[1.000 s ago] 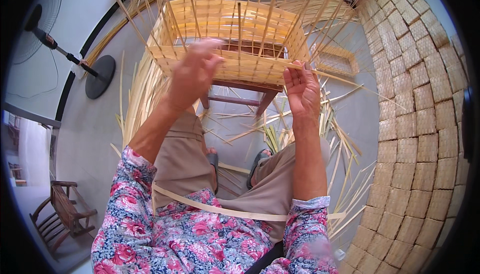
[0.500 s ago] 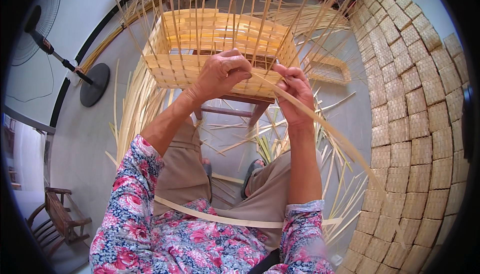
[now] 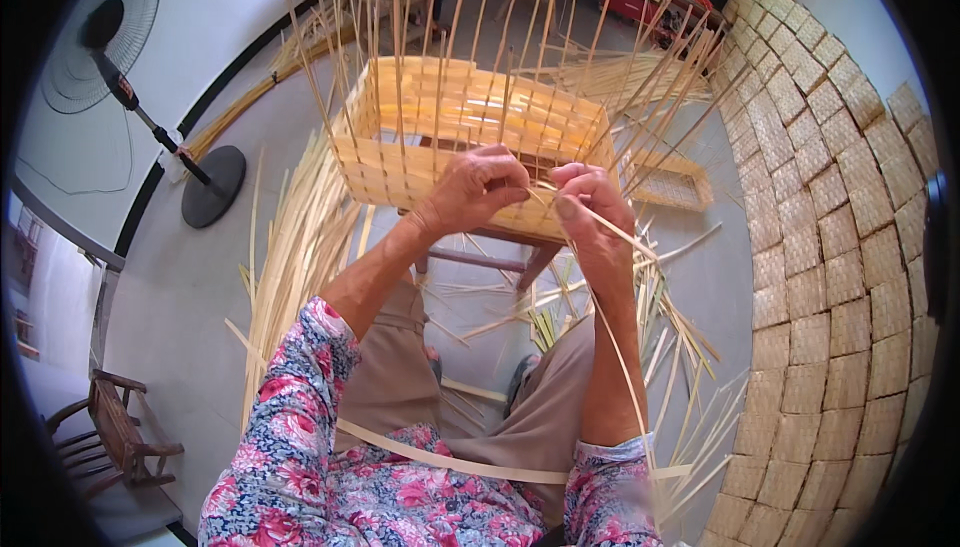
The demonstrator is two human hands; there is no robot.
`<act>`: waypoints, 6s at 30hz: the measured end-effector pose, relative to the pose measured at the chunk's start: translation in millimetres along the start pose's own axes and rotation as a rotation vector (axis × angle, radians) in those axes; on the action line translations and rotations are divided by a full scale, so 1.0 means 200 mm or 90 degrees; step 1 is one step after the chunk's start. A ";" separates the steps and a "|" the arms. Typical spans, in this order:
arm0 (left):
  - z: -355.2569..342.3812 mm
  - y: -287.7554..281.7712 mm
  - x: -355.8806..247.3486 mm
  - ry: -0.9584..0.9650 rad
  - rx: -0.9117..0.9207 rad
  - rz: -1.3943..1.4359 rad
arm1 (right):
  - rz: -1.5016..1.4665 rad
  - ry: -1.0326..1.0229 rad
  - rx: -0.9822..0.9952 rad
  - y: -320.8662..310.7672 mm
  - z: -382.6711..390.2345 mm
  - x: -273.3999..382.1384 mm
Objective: The person weaves a basket by hand, interlacing thin bamboo strips through a pre-formed frame. They repeatedly pull and adjust the strips to tighten the weave and maintain the basket's shape.
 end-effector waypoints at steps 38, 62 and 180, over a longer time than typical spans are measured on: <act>0.02 -0.20 0.06 -0.120 -0.020 -0.226 | 0.670 -0.305 -0.103 -0.31 0.13 -0.01; 0.19 0.04 -0.18 0.119 0.109 -0.305 | 0.506 -0.229 0.101 0.10 0.22 0.00; 0.40 -0.43 0.08 -0.075 -0.115 -0.046 | -0.229 0.344 -0.368 -0.05 0.10 -0.36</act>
Point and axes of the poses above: each hand's wrist, its own z-axis away from the middle knuckle, its own y-axis out of the palm, x = y × z, the point moved 10 cm from there along -z, towards the middle knuckle, and after that the axes turned 13 degrees about -x, right-handed, at the moved point
